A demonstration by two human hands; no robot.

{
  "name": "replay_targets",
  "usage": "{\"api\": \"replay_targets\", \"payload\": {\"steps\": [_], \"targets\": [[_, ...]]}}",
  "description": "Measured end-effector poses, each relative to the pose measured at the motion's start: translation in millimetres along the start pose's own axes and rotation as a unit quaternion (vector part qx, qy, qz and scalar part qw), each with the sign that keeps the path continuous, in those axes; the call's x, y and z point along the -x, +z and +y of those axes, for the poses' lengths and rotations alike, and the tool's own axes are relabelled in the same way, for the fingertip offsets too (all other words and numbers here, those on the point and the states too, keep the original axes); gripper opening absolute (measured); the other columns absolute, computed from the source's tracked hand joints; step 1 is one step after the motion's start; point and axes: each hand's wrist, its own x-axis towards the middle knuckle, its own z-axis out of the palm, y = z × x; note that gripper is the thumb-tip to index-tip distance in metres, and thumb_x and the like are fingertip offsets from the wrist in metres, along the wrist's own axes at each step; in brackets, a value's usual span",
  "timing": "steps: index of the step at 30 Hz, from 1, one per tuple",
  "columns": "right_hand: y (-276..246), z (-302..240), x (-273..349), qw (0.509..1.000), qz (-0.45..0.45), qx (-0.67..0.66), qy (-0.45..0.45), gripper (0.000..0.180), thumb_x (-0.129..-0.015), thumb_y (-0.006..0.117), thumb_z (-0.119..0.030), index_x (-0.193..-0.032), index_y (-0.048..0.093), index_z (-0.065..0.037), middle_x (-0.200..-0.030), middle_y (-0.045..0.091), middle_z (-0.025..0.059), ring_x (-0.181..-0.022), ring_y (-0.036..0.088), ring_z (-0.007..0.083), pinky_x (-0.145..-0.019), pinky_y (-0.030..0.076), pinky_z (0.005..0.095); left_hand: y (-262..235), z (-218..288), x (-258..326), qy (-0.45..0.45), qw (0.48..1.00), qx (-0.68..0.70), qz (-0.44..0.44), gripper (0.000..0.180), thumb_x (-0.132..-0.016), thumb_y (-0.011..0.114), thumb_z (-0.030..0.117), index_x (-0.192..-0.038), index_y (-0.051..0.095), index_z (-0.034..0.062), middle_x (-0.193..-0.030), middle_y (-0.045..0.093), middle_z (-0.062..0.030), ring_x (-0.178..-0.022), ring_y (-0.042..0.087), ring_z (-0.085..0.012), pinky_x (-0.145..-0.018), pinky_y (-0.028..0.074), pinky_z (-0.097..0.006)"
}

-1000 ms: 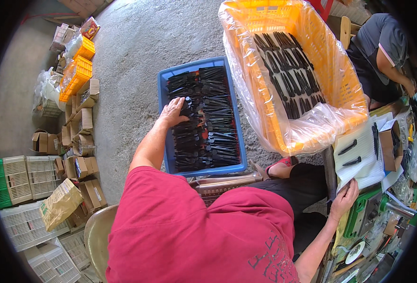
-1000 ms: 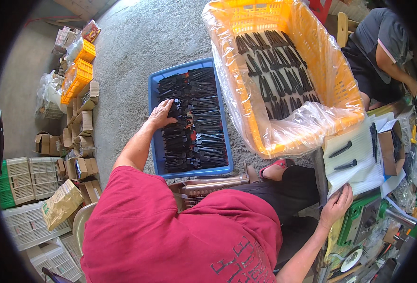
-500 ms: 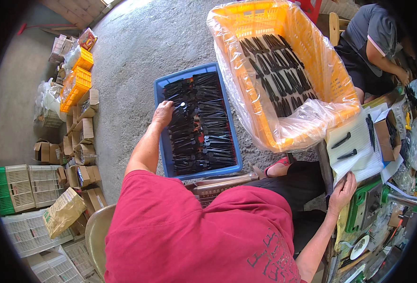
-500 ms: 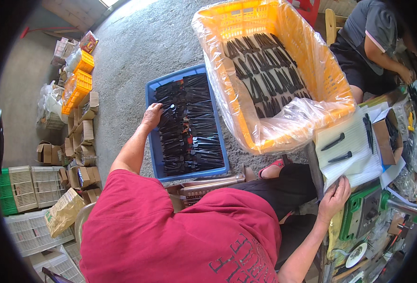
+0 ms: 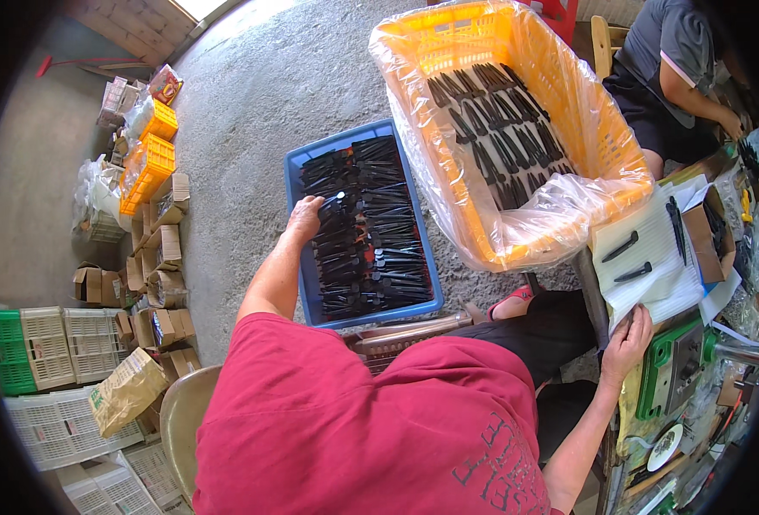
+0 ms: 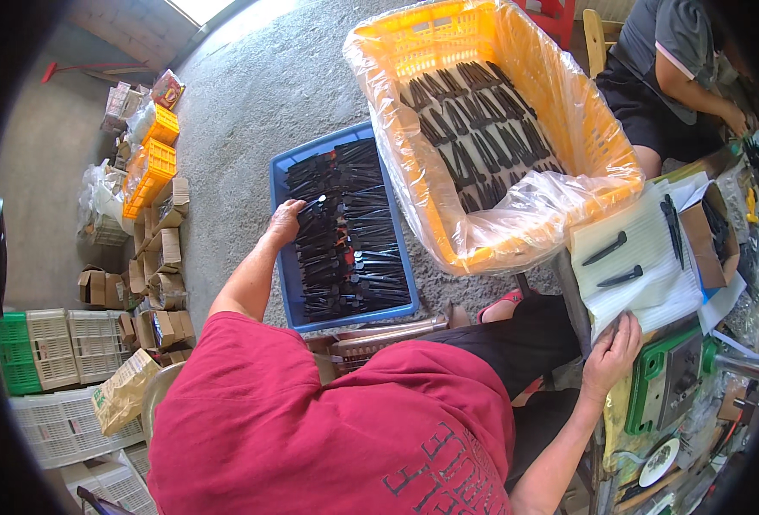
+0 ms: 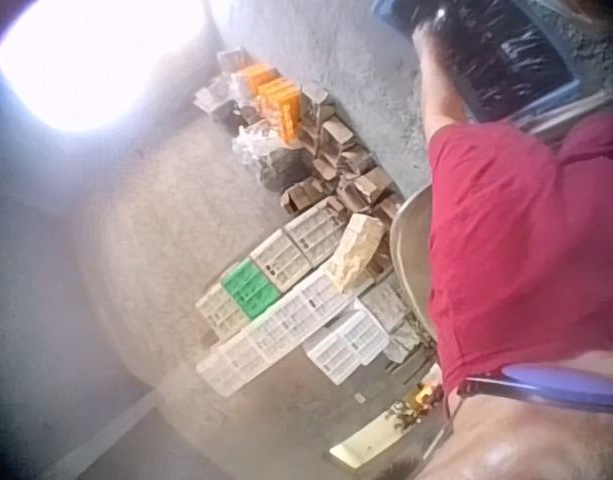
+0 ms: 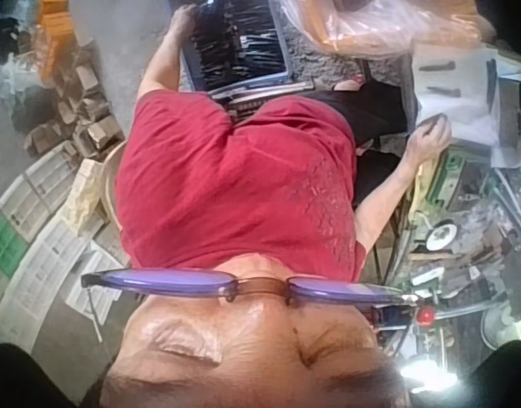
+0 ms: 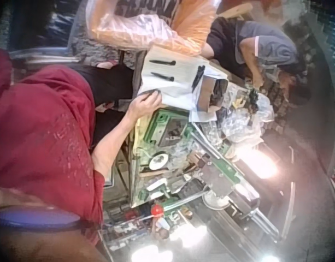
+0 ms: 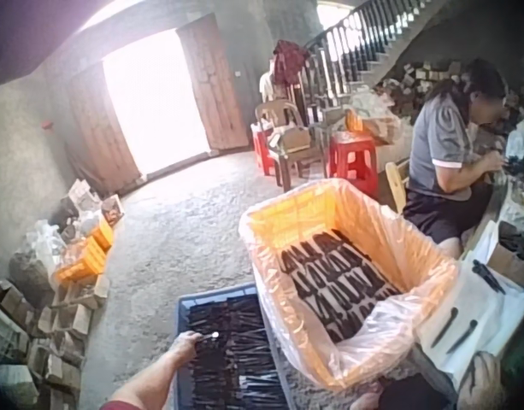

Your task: The person assembles plastic components by fitting metal pins into black plastic pieces, pressing them with a manual press machine, and placing the assembled pieces into a tray.

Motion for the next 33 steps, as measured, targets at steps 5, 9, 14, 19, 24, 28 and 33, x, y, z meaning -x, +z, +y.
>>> {"api": "replay_targets", "payload": {"steps": [5, 9, 14, 19, 24, 28, 33], "targets": [[0.3, -1.3, -1.0, 1.0, 0.005, -0.005, -0.006, 0.028, -0.076, 0.045, -0.007, -0.102, 0.049, 0.003, -0.104, 0.048, 0.0172, -0.095, 0.044, 0.0336, -0.082, 0.034, 0.0389, -13.8, -3.9, -7.6, 0.022, 0.994, -0.036, 0.104, 0.036, -0.066, 0.043, -0.006, -0.096, 0.055, 0.0093, -0.098, 0.052, -0.0128, -0.095, 0.048, -0.0296, -0.081, 0.04, -0.035], [-4.8, -2.9, -2.1, 1.0, 0.007, 0.001, 0.005, 0.028, -0.076, 0.045, -0.008, -0.1, 0.049, 0.004, -0.103, 0.048, 0.0179, -0.095, 0.044, 0.0342, -0.082, 0.034, 0.0399, -23.9, 16.9, -25.5, 0.047, 0.974, -0.025, 0.221, 0.03, -0.068, 0.043, -0.004, -0.093, 0.054, 0.0063, -0.094, 0.053, -0.0141, -0.09, 0.05, -0.0305, -0.078, 0.041, -0.037], [-4.5, -5.7, -5.2, 0.999, 0.038, -0.017, 0.002, 0.027, -0.068, 0.048, -0.004, -0.094, 0.051, 0.004, -0.099, 0.048, 0.0192, -0.092, 0.045, 0.0356, -0.081, 0.035, 0.0419, -49.9, 93.6, -43.6, 0.148, 0.918, 0.137, 0.341, 0.024, -0.073, 0.053, 0.007, -0.098, 0.051, 0.0056, -0.089, 0.056, -0.0076, -0.075, 0.055, -0.0159, -0.06, 0.045, -0.026], [-7.3, -10.8, -7.0, 0.997, 0.051, -0.047, 0.016, 0.027, -0.067, 0.05, -0.004, -0.093, 0.05, 0.003, -0.097, 0.048, 0.018, -0.091, 0.045, 0.0341, -0.081, 0.036, 0.0415, -82.1, 237.0, -14.3, 0.312, 0.835, 0.382, 0.245, 0.023, -0.076, 0.053, 0.001, -0.098, 0.049, 0.0033, -0.091, 0.052, -0.0038, -0.08, 0.049, -0.0098, -0.064, 0.042, -0.023], [-9.9, -15.3, -8.5, 0.997, 0.061, -0.049, 0.028, 0.025, -0.066, 0.052, -0.005, -0.091, 0.053, 0.001, -0.095, 0.049, 0.0143, -0.09, 0.045, 0.0319, -0.081, 0.037, 0.0387, -106.3, 355.2, 43.6, 0.478, 0.821, 0.311, 0.019, 0.024, -0.072, 0.051, -0.006, -0.096, 0.047, -0.0001, -0.095, 0.047, -0.0055, -0.087, 0.047, -0.011, -0.076, 0.038, -0.022], [-9.6, -12.8, -6.9, 0.995, 0.071, -0.061, 0.04, 0.024, -0.065, 0.053, -0.005, -0.089, 0.053, 0.001, -0.094, 0.05, 0.0136, -0.089, 0.046, 0.0313, -0.079, 0.037, 0.0386, -65.4, 437.5, 67.1, 0.479, 0.799, 0.345, -0.111, 0.014, -0.07, 0.056, 0.005, -0.083, 0.055, 0.0007, -0.074, 0.055, -0.0109, -0.069, 0.055, -0.0173, -0.058, 0.043, -0.026], [-7.1, -5.3, -2.4, 0.985, 0.124, -0.11, 0.046, 0.022, -0.058, 0.051, 0.001, -0.081, 0.052, 0.002, -0.085, 0.051, 0.0144, -0.083, 0.048, 0.0317, -0.075, 0.039, 0.0384, 1.5, 493.7, 77.0, 0.543, 0.814, 0.185, -0.091, 0.016, -0.073, 0.053, 0.014, -0.085, 0.056, 0.003, -0.083, 0.056, -0.0133, -0.075, 0.056, -0.0276, -0.066, 0.043, -0.036]]}}
